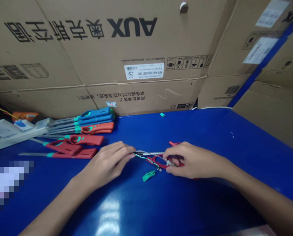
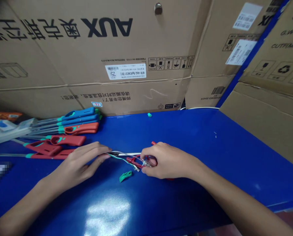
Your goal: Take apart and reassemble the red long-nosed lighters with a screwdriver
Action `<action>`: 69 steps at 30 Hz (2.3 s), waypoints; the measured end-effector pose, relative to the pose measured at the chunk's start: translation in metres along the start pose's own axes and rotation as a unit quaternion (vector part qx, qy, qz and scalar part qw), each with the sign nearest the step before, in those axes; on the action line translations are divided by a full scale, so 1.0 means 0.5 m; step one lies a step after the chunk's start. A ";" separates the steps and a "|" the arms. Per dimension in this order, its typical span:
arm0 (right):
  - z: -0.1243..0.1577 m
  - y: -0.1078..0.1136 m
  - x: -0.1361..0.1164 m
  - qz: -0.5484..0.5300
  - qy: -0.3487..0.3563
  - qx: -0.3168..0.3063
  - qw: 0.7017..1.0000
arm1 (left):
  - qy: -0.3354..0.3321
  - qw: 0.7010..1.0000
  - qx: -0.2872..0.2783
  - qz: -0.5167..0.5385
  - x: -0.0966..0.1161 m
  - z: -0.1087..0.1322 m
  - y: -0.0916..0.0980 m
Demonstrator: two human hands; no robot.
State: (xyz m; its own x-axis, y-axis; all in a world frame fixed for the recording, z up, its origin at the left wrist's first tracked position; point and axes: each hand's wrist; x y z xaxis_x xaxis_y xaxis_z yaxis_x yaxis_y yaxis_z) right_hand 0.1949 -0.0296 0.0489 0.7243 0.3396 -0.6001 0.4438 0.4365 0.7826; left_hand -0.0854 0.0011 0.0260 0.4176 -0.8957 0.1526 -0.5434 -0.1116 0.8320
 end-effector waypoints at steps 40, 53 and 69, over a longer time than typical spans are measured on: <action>-0.010 -0.049 -0.011 0.061 0.028 0.100 0.993 | -0.016 1.000 -0.011 -0.022 0.009 0.005 -0.023; -0.015 -0.054 0.001 0.034 0.066 0.105 0.992 | -0.024 0.999 -0.035 -0.024 0.005 0.009 -0.026; -0.030 -0.080 0.009 0.076 0.133 0.187 0.970 | -0.008 0.999 -0.036 0.009 0.017 0.006 -0.024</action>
State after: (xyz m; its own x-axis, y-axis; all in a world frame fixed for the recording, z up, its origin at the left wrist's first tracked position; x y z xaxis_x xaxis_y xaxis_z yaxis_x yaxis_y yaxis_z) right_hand 0.1723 -0.0330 0.0125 0.6566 0.6007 -0.4561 0.5389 0.0494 0.8409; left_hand -0.0775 -0.0064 0.0157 0.3961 -0.9042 0.1596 -0.4965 -0.0647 0.8656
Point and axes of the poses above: each hand's wrist, its own z-axis away from the middle knuckle, its own y-axis out of the back of the hand, x = y × z, and after that the axes turned 2 degrees about -y, right-handed
